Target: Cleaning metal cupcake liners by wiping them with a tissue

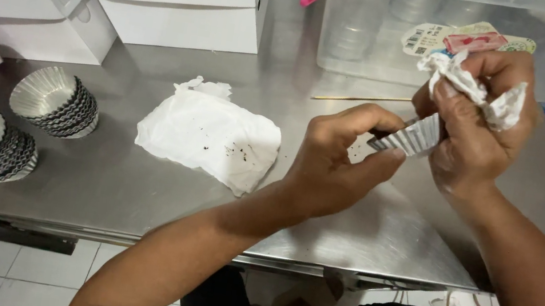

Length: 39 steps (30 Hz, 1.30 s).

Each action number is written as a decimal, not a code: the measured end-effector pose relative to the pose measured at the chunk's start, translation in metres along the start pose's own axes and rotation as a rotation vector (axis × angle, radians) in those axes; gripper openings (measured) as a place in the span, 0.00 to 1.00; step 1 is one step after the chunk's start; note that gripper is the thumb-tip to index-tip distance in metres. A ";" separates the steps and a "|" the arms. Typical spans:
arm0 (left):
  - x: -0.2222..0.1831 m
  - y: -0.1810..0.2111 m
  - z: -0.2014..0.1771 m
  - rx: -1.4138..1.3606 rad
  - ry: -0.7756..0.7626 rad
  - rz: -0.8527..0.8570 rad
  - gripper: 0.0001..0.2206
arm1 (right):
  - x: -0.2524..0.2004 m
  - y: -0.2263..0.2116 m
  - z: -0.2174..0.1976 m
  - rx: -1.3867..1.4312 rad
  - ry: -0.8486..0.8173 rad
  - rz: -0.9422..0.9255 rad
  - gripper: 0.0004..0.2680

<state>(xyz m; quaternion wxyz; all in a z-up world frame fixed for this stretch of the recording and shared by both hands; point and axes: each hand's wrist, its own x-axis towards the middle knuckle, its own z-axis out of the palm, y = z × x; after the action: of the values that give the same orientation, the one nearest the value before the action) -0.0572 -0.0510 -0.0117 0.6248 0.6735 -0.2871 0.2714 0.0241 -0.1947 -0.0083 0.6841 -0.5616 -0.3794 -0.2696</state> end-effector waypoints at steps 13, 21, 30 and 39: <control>-0.006 -0.009 0.009 -0.103 0.078 -0.098 0.02 | -0.009 0.011 -0.012 -0.185 -0.030 -0.173 0.11; -0.002 -0.003 0.011 0.072 0.151 -0.103 0.03 | -0.008 -0.017 -0.015 -0.722 -0.088 0.092 0.08; -0.006 0.006 0.013 0.270 0.146 -0.041 0.08 | -0.013 -0.003 -0.020 -0.588 -0.178 -0.135 0.03; -0.002 0.016 0.001 0.121 0.030 -0.183 0.15 | -0.018 0.008 -0.022 -0.685 0.129 -0.221 0.08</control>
<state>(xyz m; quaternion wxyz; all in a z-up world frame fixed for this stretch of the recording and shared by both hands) -0.0703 -0.0525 -0.0025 0.6095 0.7291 -0.1981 0.2402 0.0250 -0.2149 -0.0298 0.4454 -0.6958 -0.2816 -0.4881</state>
